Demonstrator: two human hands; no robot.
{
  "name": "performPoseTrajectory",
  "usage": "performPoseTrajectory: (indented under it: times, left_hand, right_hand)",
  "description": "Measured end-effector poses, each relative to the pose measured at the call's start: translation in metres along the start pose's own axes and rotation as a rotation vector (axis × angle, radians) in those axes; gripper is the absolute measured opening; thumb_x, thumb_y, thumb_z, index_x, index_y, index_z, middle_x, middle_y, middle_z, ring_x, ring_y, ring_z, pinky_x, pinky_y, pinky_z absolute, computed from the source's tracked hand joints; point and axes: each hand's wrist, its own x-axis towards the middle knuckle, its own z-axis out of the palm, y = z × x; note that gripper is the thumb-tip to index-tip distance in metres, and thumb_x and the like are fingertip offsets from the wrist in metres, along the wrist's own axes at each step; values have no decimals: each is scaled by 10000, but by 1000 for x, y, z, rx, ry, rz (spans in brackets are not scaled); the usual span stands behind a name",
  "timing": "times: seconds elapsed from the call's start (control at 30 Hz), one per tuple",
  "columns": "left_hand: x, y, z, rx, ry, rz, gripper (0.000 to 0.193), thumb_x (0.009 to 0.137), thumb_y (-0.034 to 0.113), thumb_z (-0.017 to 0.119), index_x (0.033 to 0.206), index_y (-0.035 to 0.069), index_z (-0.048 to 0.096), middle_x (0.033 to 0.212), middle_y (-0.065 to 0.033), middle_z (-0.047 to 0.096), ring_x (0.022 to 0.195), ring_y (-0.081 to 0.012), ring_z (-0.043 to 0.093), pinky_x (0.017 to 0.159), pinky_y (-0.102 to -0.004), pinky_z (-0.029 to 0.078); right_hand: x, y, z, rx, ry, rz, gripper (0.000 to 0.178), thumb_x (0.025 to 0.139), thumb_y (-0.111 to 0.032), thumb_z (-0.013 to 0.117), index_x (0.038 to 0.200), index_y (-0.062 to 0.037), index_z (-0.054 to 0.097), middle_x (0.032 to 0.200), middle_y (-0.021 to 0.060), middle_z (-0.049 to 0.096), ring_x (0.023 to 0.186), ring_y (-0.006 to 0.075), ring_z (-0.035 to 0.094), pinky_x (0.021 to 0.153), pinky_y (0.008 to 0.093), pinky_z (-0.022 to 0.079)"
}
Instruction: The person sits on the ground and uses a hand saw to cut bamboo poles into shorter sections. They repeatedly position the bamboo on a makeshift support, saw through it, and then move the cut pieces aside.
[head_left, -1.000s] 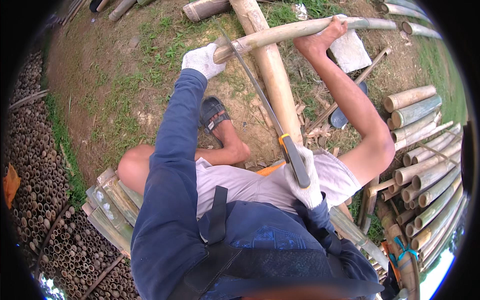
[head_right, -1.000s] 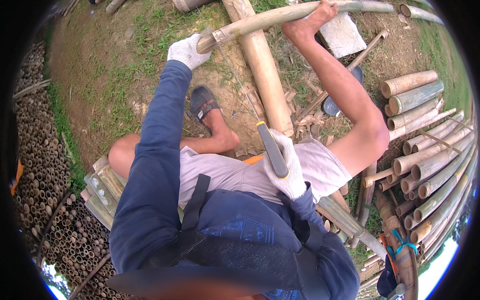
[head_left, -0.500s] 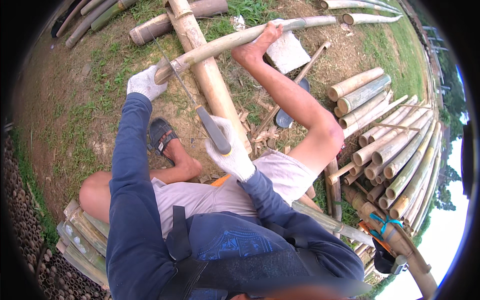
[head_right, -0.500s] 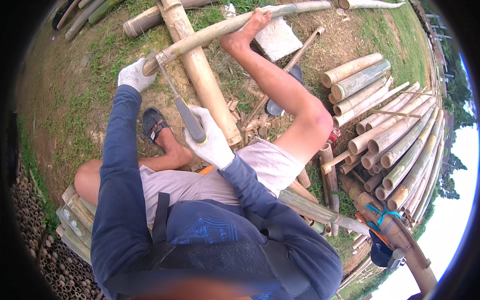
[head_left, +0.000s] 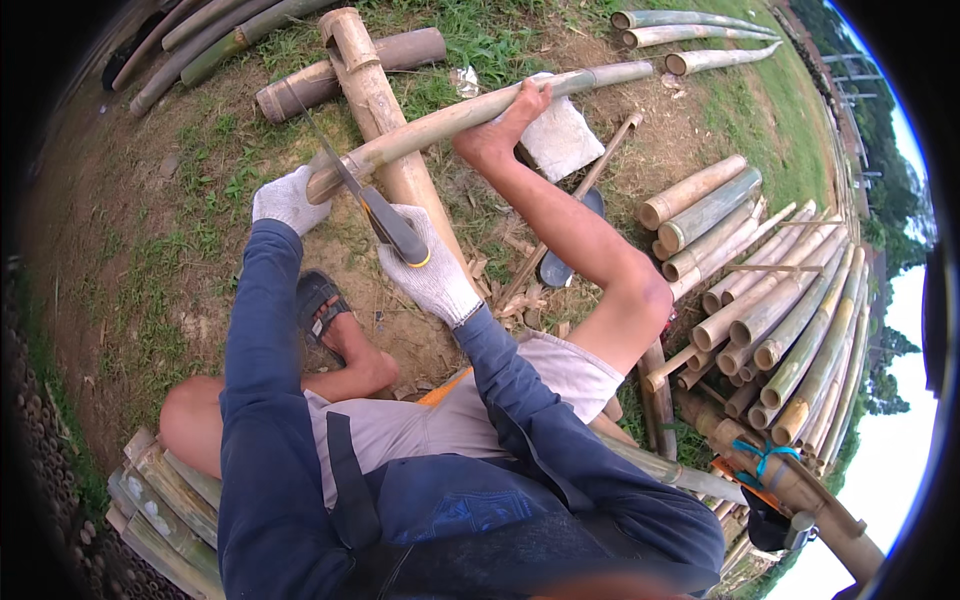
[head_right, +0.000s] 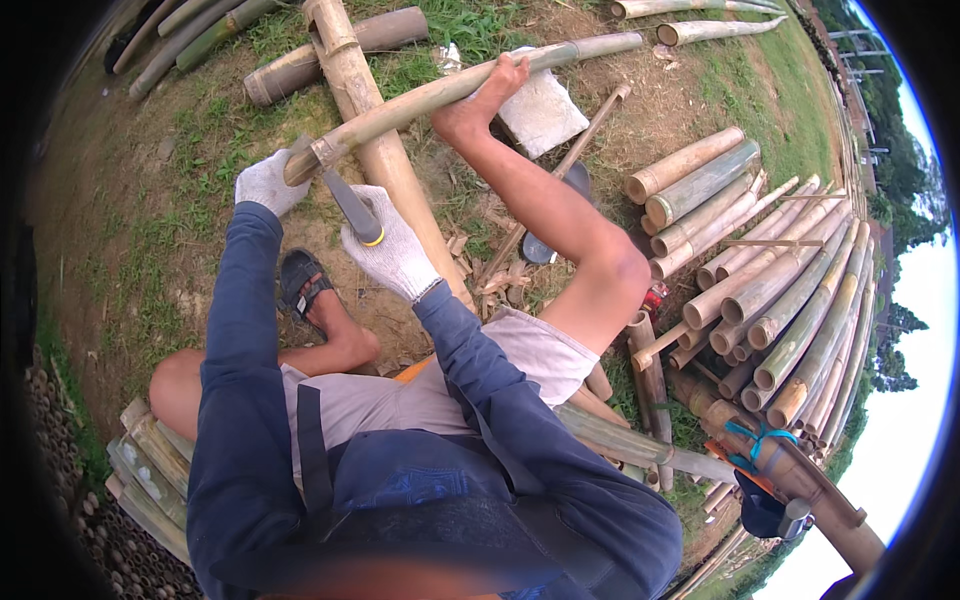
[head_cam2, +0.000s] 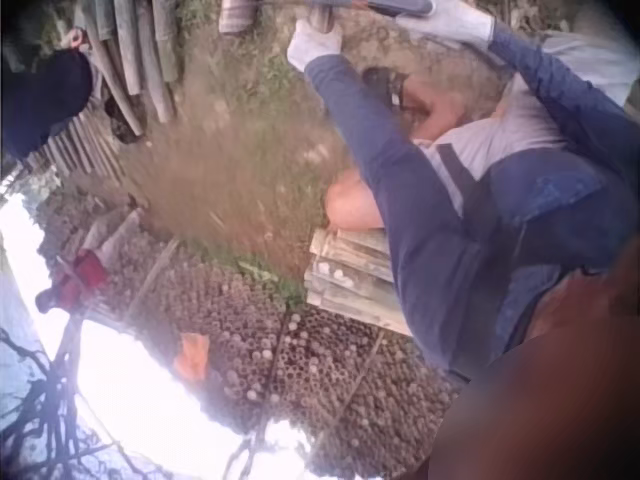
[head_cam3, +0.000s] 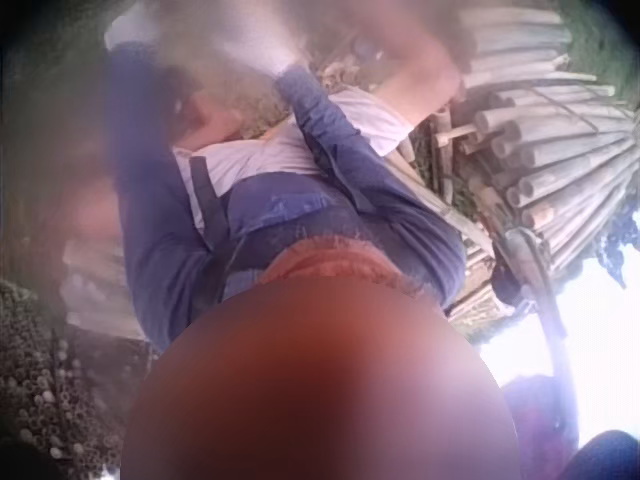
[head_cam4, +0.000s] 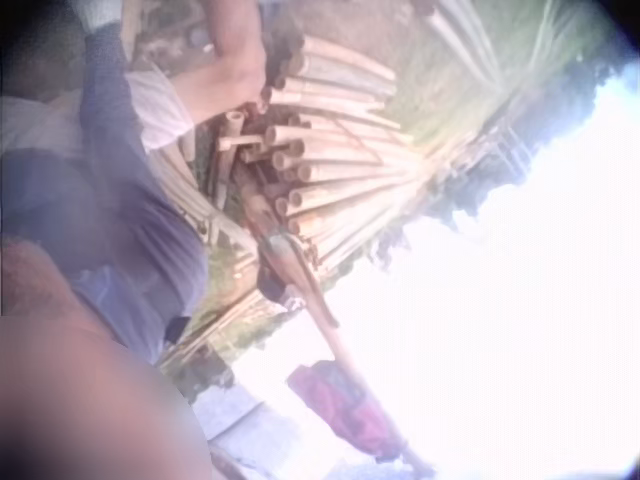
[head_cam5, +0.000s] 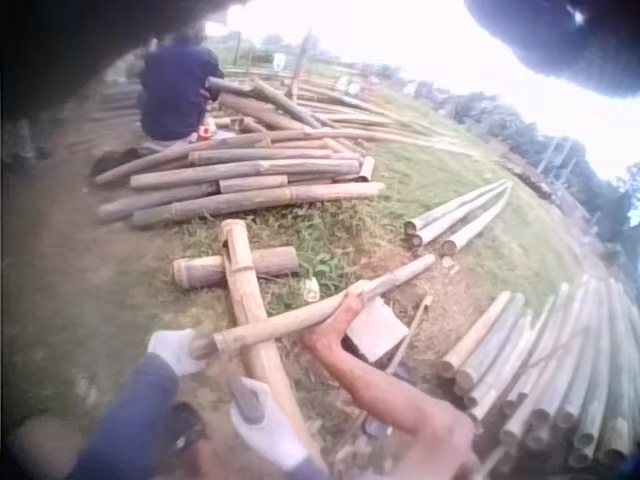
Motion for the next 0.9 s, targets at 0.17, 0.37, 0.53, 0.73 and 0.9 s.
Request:
performPoseTrajectory:
  times: [0.17,0.37,0.53,0.73,0.9]
  left_hand:
    - [5,-6,7,-45,-33,9,460,859,454,786,1216,173,714,1083,-156,799,991,-376,777,881,-499,623]
    - [7,-19,23,-46,-8,51,391,862,420,777,1144,158,711,1021,-139,798,945,-366,783,854,-501,626]
    - [1,-15,22,-26,58,44,416,861,457,783,1159,177,702,1041,-126,795,940,-356,781,844,-493,628]
    - [0,-16,18,13,7,72,466,850,491,786,1186,179,709,1071,-122,800,996,-359,776,887,-497,620]
    - [6,-16,22,3,-13,36,447,868,493,767,1201,198,720,1053,-131,804,962,-360,783,867,-483,627]
  right_hand:
    - [-107,-24,-40,-171,10,41,519,960,-21,715,1444,-15,528,1313,132,614,1178,207,631,1024,329,510]
    - [-213,-68,-92,-170,-80,368,498,976,-17,696,1443,-12,523,1304,145,631,1168,246,660,1028,371,524]
    - [-38,-28,-15,-87,-8,62,500,981,-33,716,1437,-8,513,1302,153,632,1200,262,640,1077,356,494]
    - [-66,-2,-15,-48,3,23,522,973,-14,709,1456,-15,513,1302,164,645,1218,254,641,1078,361,498]
    - [-227,-91,-89,-253,-72,260,548,969,11,678,1479,-3,478,1397,192,602,1278,283,640,1088,410,511]
